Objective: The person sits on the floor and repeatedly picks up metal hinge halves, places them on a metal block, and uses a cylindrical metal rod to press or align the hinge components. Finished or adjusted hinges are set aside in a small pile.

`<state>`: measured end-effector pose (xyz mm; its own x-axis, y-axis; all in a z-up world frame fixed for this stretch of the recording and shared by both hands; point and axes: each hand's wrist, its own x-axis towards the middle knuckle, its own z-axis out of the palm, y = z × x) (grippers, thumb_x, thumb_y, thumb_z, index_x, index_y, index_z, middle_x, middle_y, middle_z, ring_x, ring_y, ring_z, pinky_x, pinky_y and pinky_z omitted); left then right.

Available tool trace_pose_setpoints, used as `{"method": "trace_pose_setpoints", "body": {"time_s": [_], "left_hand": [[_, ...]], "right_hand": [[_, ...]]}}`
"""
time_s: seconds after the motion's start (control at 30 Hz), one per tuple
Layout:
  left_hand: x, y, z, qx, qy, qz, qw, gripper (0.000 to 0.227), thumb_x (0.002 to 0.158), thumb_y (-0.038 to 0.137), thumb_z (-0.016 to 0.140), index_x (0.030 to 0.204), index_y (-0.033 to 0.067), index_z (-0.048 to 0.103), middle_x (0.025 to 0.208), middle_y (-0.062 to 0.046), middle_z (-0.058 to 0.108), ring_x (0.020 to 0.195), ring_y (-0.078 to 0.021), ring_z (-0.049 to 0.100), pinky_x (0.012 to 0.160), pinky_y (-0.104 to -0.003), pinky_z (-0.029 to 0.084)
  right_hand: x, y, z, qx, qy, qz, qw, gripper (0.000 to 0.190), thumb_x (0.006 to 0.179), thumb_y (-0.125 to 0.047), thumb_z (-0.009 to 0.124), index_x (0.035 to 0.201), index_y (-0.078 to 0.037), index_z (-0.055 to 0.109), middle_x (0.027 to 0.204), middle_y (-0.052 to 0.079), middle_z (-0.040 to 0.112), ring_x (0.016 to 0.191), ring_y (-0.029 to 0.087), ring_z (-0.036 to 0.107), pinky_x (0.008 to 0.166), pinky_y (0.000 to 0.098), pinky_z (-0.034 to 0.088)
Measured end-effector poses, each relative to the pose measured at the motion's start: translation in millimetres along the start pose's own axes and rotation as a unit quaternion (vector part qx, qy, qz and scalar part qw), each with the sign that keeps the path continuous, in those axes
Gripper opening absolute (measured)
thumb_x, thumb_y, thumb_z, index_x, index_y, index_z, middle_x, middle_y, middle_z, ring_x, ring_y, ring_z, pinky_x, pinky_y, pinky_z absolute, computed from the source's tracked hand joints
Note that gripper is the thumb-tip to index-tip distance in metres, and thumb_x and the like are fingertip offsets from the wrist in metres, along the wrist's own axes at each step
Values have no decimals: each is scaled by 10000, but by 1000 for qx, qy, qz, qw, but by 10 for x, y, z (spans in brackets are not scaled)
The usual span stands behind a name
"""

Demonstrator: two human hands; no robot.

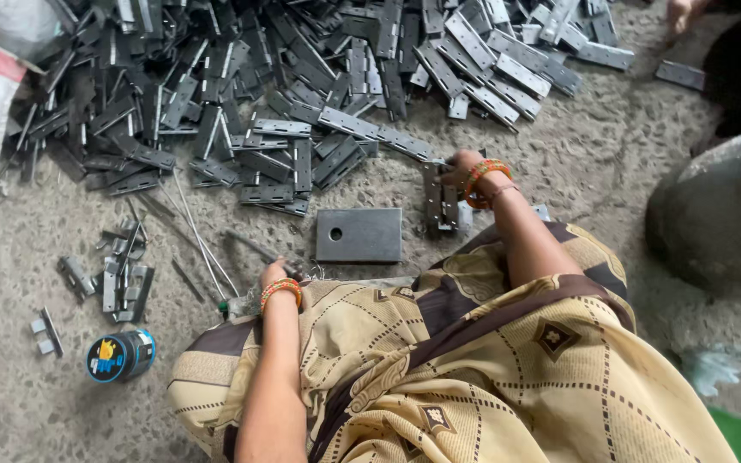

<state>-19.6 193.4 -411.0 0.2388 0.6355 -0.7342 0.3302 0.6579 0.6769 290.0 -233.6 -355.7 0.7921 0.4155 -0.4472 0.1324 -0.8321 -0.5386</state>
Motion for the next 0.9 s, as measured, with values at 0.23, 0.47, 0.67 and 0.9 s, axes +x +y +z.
{"method": "trace_pose_setpoints", "body": {"time_s": [0.23,0.47,0.67,0.9], "left_hand": [[-130,-94,177,34,0,137,990,167,949,136,688,1097,60,670,900,-86,710,692,-159,658,534,-324,523],[-848,98,553,102,-157,230,955,178,964,126,641,1110,78,730,928,-37,768,655,-106,695,537,-266,552],[-1295,31,857,236,-271,306,882,177,956,111,621,1056,58,756,854,-57,768,633,-130,706,558,-272,550],[-1508,-145,1149,224,-324,337,855,190,968,177,656,1010,15,745,809,-60,747,612,-144,700,583,-316,556]], "right_hand": [[189,476,75,-17,74,135,988,549,770,-415,897,1199,-116,727,1108,155,719,998,321,695,888,454,558],[-157,469,140,29,170,136,976,435,782,-312,813,1205,-209,825,1174,141,778,1087,317,759,997,401,583],[-425,80,303,-43,116,172,977,1070,597,-595,937,1400,-12,537,1272,284,669,1190,417,658,983,484,557],[-691,-399,212,54,79,243,965,837,539,-523,938,1043,110,724,1096,340,796,942,465,832,799,575,662]]}}
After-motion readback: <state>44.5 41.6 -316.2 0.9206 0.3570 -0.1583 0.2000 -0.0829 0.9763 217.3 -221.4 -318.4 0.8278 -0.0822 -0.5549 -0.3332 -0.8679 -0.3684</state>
